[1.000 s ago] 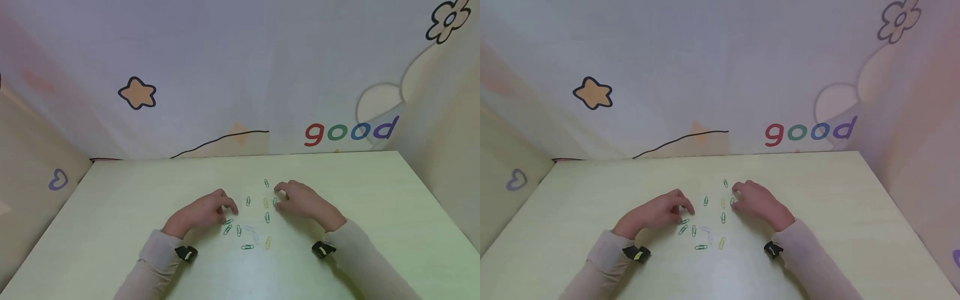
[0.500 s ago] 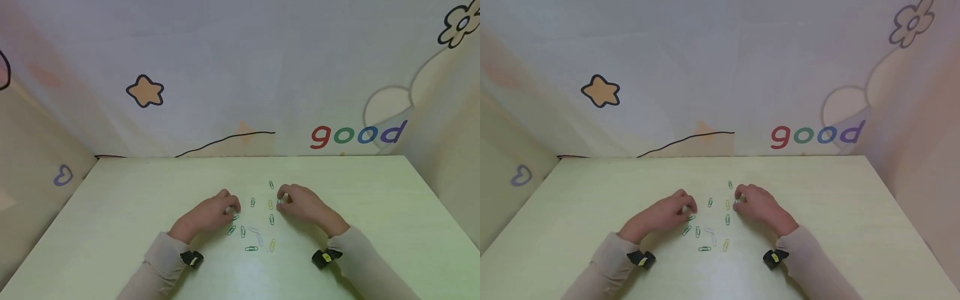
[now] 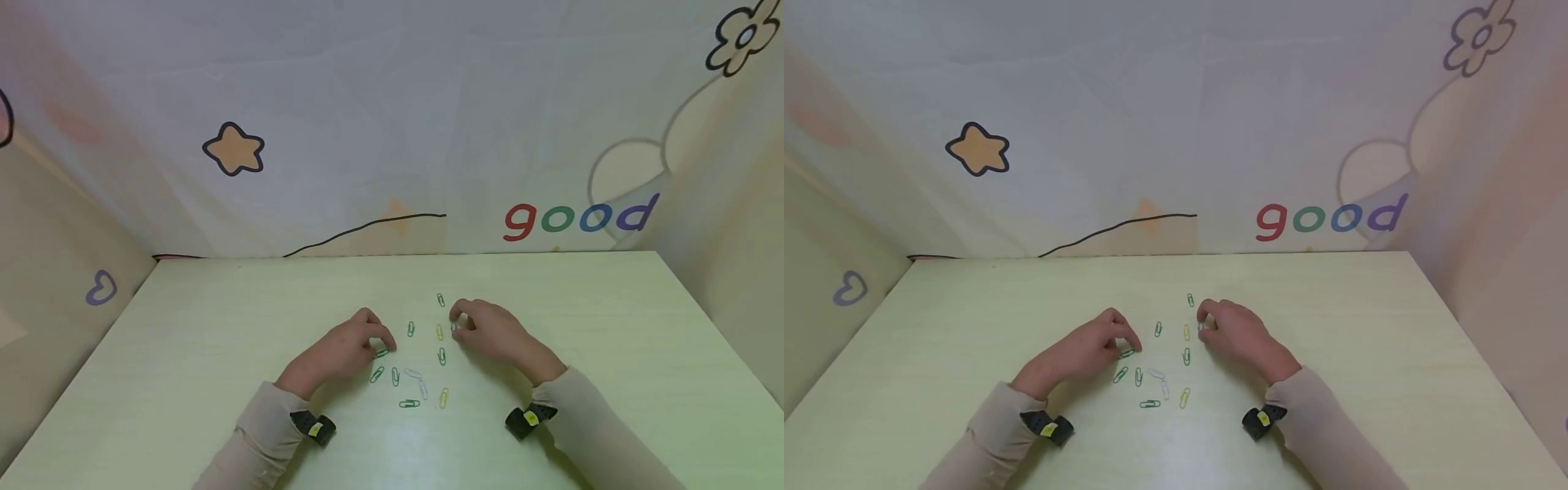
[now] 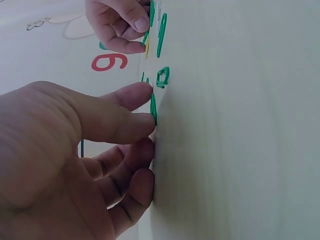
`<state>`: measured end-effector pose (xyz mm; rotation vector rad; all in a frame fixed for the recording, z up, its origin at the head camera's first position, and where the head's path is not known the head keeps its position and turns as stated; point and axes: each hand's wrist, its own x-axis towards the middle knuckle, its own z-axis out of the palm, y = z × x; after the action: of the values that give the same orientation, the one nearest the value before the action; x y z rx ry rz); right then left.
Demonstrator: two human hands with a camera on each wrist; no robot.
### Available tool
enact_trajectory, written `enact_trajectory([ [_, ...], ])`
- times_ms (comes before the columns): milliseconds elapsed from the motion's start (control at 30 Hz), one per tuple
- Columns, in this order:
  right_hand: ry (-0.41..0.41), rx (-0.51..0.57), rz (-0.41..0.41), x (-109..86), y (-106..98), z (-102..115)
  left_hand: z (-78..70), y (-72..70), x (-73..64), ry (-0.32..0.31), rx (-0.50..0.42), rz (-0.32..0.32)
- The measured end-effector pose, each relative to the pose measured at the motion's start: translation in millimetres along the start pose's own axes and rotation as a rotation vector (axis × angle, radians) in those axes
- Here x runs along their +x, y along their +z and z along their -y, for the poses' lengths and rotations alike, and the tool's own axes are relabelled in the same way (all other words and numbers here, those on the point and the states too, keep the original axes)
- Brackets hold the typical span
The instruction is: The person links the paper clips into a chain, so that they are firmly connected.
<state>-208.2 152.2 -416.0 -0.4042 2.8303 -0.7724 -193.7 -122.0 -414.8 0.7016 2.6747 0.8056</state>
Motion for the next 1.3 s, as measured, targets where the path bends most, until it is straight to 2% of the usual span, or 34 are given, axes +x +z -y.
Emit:
enact_trajectory([
  [133,0.003,-0.009,-0.001,-0.7,-0.1,1.5,0.2,1.2,-0.1,-0.025,-0.008,0.012],
  [367,0.015,-0.019,-0.014,-0.1,1.6,2.2,2.4,3.8,1.7,-0.025,0.01,0.012],
  [600,0.035,-0.011,-0.012,-0.1,1.9,2.8,2.0,4.2,2.4,-0.062,0.0,0.015],
  [867,0.047,0.001,-0.013,-0.6,2.3,2.8,-1.6,0.5,0.9,-0.106,0.051,0.019],
  [1300,0.054,0.003,-0.012,1.7,2.8,1.1,-3.2,-5.3,0.4,-0.172,0.076,0.03],
])
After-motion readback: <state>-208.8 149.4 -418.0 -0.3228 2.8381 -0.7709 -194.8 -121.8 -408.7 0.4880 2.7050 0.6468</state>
